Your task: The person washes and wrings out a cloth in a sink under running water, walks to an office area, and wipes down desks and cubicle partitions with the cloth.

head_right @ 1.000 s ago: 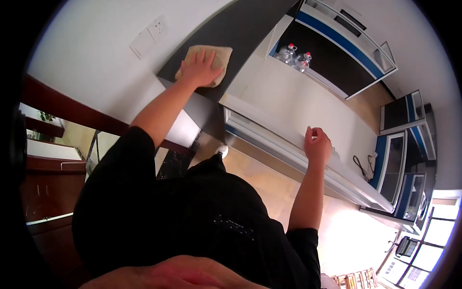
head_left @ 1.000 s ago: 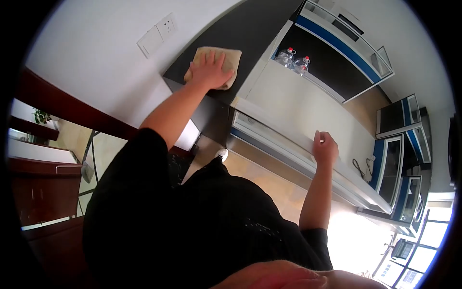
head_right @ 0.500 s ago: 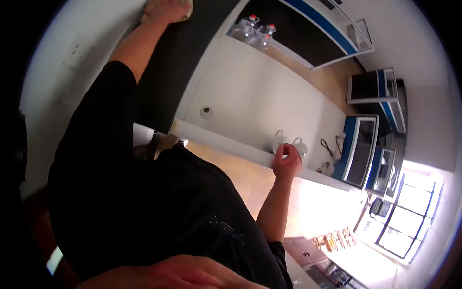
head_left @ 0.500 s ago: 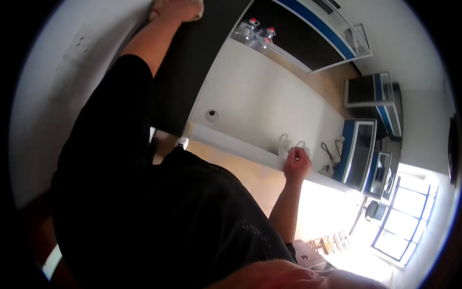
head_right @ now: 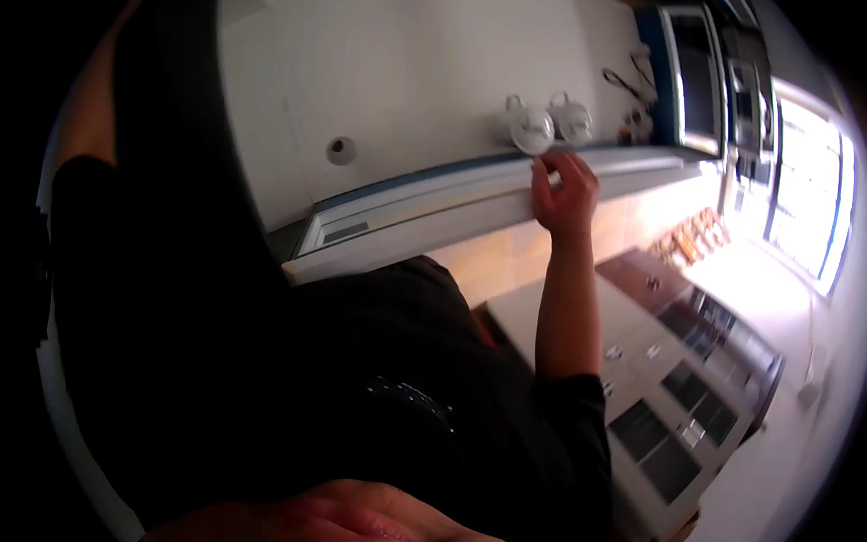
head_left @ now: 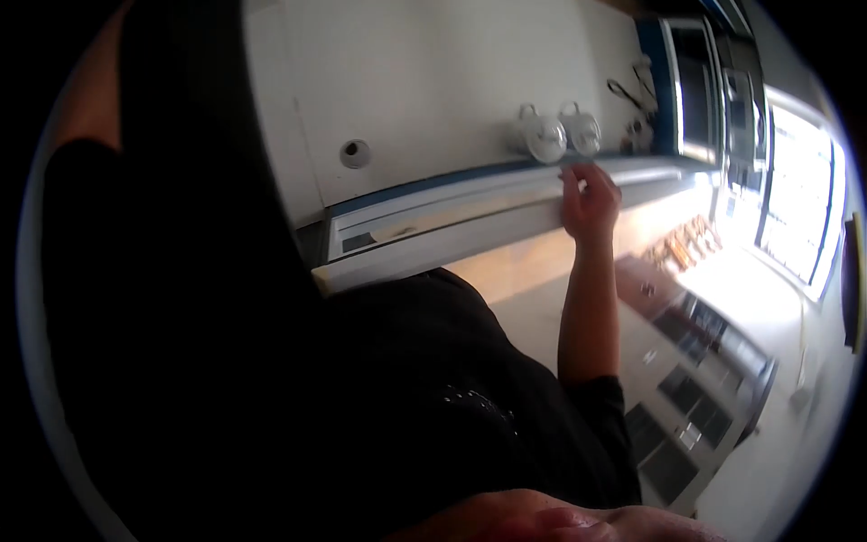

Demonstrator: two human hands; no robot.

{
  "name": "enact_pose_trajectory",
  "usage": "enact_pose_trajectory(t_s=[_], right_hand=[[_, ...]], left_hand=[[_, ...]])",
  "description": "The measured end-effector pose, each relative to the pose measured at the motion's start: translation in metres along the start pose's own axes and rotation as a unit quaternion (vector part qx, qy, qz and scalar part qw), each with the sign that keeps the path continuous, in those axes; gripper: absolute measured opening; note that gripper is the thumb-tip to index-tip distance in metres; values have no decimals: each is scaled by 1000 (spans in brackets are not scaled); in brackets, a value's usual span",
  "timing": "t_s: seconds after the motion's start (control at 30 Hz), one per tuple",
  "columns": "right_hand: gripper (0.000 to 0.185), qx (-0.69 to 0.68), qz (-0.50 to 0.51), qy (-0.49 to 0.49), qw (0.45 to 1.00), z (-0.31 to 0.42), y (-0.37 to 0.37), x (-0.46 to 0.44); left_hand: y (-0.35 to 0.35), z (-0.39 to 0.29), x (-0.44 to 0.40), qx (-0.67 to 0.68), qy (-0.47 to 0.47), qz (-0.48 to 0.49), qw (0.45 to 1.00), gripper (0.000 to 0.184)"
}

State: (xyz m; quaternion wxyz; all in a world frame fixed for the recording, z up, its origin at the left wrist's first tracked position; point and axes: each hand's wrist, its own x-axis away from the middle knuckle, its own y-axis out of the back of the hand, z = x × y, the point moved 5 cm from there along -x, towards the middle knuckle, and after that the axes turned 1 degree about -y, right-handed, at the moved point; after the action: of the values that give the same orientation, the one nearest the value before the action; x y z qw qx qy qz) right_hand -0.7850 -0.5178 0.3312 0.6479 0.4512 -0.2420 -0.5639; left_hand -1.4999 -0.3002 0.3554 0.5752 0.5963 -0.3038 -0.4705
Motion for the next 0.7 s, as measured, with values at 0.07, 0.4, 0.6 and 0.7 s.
enact_pose_trajectory(t_s=[0.07, 0.4, 0.6, 0.7], right_hand=[[9, 3, 5, 8, 1000, 4, 3, -3], [15, 1, -29, -8, 1000, -2, 12, 8], [28, 22, -25, 5, 999, -9, 19, 17], [32, 60, 3, 0, 998, -12, 23, 18]], left_hand=[[-46, 13, -36, -25, -33, 2, 999, 50], [-158, 113, -109, -376, -160, -7, 913, 87], [-78, 56, 58, 43, -38, 39, 998, 87], [-46, 26, 142, -19, -74, -14, 997, 79]])
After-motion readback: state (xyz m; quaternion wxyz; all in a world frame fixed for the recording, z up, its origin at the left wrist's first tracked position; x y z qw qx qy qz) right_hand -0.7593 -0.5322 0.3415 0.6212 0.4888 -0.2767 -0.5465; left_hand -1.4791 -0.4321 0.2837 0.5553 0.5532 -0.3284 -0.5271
